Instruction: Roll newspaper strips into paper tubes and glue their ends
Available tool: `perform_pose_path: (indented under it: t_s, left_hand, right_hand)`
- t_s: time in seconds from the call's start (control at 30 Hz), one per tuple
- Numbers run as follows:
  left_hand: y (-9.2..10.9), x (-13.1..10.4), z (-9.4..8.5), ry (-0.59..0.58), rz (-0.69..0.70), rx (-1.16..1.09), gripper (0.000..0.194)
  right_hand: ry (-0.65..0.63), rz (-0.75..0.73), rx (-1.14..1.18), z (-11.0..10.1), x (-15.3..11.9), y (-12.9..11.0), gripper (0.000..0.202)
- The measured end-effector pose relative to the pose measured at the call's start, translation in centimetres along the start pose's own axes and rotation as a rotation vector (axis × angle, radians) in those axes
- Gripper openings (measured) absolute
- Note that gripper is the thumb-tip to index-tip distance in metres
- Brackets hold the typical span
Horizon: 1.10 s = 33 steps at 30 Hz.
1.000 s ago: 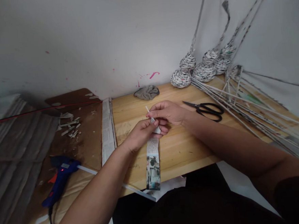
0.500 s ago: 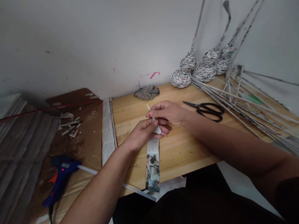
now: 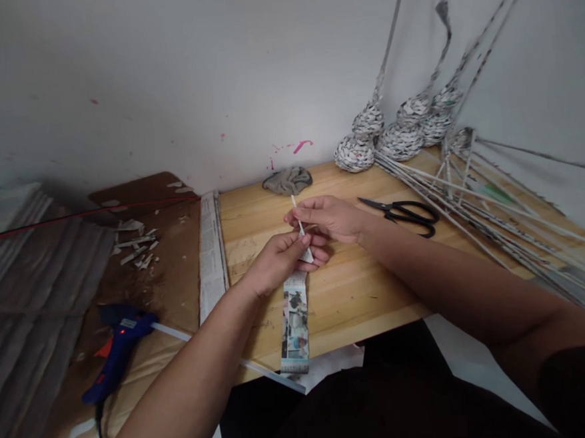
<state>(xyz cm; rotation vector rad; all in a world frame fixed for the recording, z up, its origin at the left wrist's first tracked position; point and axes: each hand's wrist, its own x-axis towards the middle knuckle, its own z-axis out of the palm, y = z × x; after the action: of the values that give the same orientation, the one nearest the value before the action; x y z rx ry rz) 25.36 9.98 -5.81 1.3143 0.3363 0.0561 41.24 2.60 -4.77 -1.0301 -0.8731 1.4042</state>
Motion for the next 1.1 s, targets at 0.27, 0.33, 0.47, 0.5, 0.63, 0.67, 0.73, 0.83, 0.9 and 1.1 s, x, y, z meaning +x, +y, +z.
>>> perform_pose_path:
  t_s: [0.27, 0.33, 0.47, 0.5, 0.63, 0.67, 0.73, 0.83, 0.9, 1.1]
  left_hand:
    - [0.07, -0.07, 0.2, 0.021, -0.014, 0.029, 0.042]
    - [0.1, -0.06, 0.17, 0.018, -0.02, 0.033, 0.044]
    - [0.12, -0.09, 0.13, 0.026, -0.018, 0.018, 0.045]
    - [0.1, -0.11, 0.13, 0.027, -0.016, 0.016, 0.045]
    - [-0.03, -0.09, 0.1, 0.025, -0.019, 0.037, 0.042]
    - [-0.06, -0.07, 0.06, 0.023, -0.022, 0.044, 0.042]
    - [-0.07, -0.01, -0.01, 0.026, -0.026, 0.051, 0.043]
    - [0.03, 0.02, -0.06, 0.042, -0.03, 0.049, 0.044]
    - [0.11, 0.0, -0.02, 0.044, -0.033, 0.045, 0.044]
    - [0.12, -0.07, 0.08, 0.024, -0.053, 0.061, 0.041]
  right_hand:
    - [0.119, 0.005, -0.01, 0.5, 0.09, 0.11, 0.034]
    - [0.088, 0.007, -0.014, 0.43, 0.02, 0.03, 0.033]
    - [0.001, 0.013, -0.037, 0.1, -0.01, -0.06, 0.029]
    - [0.021, 0.003, -0.033, 0.09, 0.02, -0.04, 0.03]
    - [0.155, -0.039, -0.001, 0.34, 0.13, 0.07, 0.035]
    - [0.155, -0.042, 0.003, 0.37, 0.13, 0.06, 0.035]
    - [0.096, -0.029, 0.0, 0.34, 0.07, 0.0, 0.032]
    - [0.007, 0.005, -0.03, 0.21, -0.01, -0.1, 0.031]
    - [0.023, 0.003, -0.049, 0.22, 0.01, -0.08, 0.031]
    - [0.165, 0.0, -0.017, 0.42, 0.07, 0.08, 0.035]
